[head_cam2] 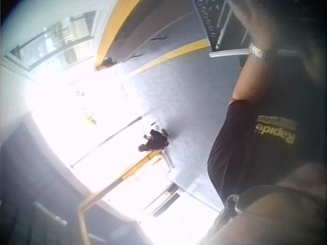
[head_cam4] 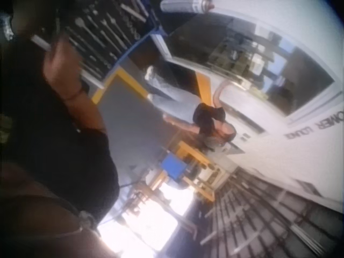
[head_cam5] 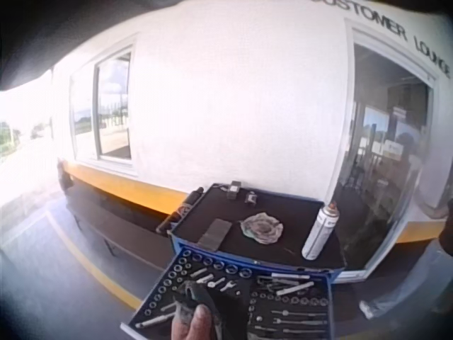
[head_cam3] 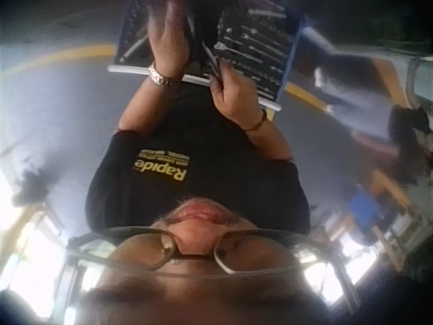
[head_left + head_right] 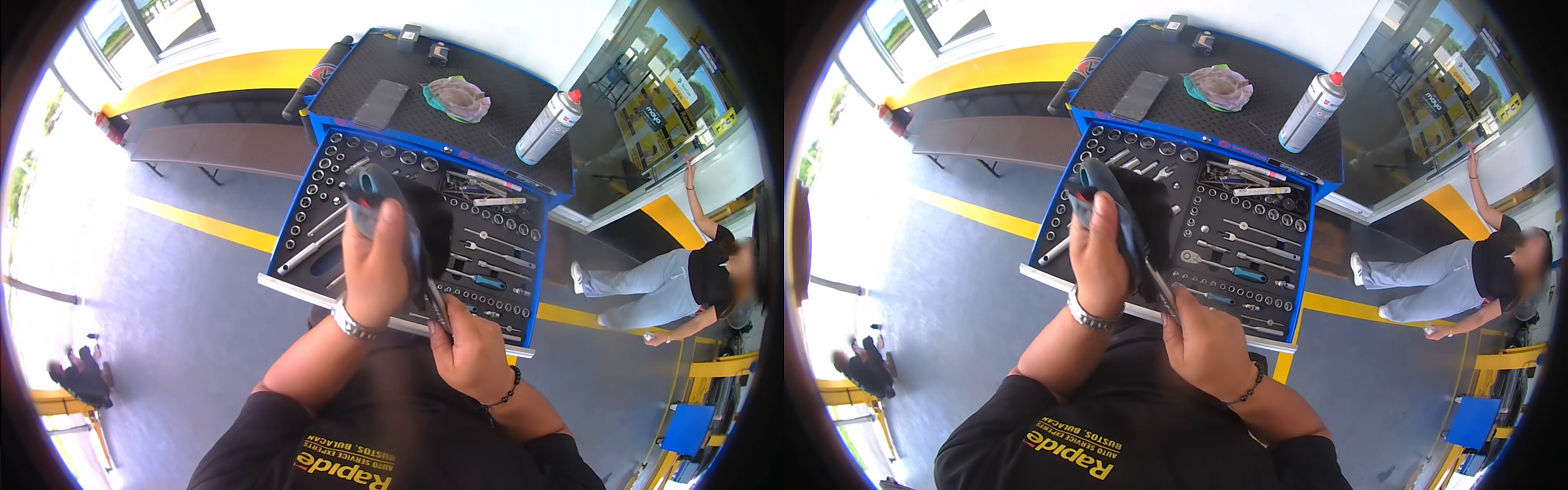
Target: The person cleans various hand tools from a blue toolbox using a spray can and a cloth. They pick up items such as a ratchet, a screwdriver, and a torque wrench, spray them, and wipe them down before placing them back into the drawer.
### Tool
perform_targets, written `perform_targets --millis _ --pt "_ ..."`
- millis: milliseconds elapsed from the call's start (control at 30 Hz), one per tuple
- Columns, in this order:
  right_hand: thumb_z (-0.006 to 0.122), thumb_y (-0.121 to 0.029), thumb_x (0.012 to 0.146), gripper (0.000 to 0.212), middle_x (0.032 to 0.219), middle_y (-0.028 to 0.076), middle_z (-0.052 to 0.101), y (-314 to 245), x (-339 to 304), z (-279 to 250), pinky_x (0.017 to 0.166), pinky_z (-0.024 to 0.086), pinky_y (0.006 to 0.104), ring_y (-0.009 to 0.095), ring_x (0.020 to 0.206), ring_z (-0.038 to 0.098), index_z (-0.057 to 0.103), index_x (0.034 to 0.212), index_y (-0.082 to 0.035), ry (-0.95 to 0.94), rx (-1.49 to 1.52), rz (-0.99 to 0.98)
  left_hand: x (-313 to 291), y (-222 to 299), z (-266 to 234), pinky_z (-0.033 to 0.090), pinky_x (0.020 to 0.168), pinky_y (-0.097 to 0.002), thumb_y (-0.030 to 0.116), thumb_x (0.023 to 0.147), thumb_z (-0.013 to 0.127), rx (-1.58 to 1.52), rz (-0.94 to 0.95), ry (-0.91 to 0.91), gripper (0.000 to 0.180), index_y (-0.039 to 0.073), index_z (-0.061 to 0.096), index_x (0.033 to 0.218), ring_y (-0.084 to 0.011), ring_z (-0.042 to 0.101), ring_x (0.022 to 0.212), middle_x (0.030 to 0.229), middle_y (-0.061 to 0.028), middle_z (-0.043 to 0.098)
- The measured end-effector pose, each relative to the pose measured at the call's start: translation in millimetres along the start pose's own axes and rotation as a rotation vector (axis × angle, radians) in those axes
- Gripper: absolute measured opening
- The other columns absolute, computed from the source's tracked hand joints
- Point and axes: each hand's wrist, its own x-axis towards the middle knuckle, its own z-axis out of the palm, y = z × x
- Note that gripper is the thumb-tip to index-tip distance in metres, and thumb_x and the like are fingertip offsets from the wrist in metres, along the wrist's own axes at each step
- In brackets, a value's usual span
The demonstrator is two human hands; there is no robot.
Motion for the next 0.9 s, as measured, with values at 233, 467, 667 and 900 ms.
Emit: perform_targets --millis 233,467,667,900 --pt "0.061 -0.009 0.092 0.03 0.067 0.012 0.06 -9 -9 13 0.055 0.049 0.0345 0.026 0.056 0.062 0.056 0.119 0.005 -0.089 0.185 0.05 32 45 -11 0.058 0.06 -0.0327 0.04 0.099 0.059 -0.064 -0.148 0.174 0.032 0.009 0.056 0.105 -0.0225 0.071 0.071 0.088 -0.013 0.069" --pt "0.059 -0.017 0.097 0.034 0.077 0.008 0.064 -7 -12 -1 0.064 0.049 0.0306 0.017 0.067 0.064 0.055 0.126 0.001 -0.259 0.625 0.312 46 37 -55 0.052 0.093 -0.0407 0.048 0.103 0.041 -0.292 -0.105 -0.051 0.054 0.001 0.059 0.122 -0.0269 0.067 0.101 0.114 -0.0142 0.068" --pt "0.059 -0.015 0.095 0.035 0.077 0.011 0.065 -3 -4 0 0.063 0.05 0.0322 0.023 0.066 0.066 0.054 0.126 0.002 -0.229 0.579 0.277 -11 34 -26 0.053 0.093 -0.044 0.027 0.099 0.051 -0.094 -0.205 -0.174 0.04 0.002 0.049 0.13 -0.0311 0.065 0.103 0.115 -0.0176 0.063" --pt "0.063 -0.014 0.089 0.036 0.072 0.014 0.063 -11 -6 25 0.055 0.049 0.0432 0.033 0.059 0.063 0.054 0.119 0.004 -0.099 0.121 -0.003 -6 37 -10 0.057 0.057 -0.0328 0.036 0.101 0.053 0.128 0.052 -0.032 0.037 0.002 0.054 0.115 -0.0214 0.066 0.067 0.087 -0.0143 0.065"
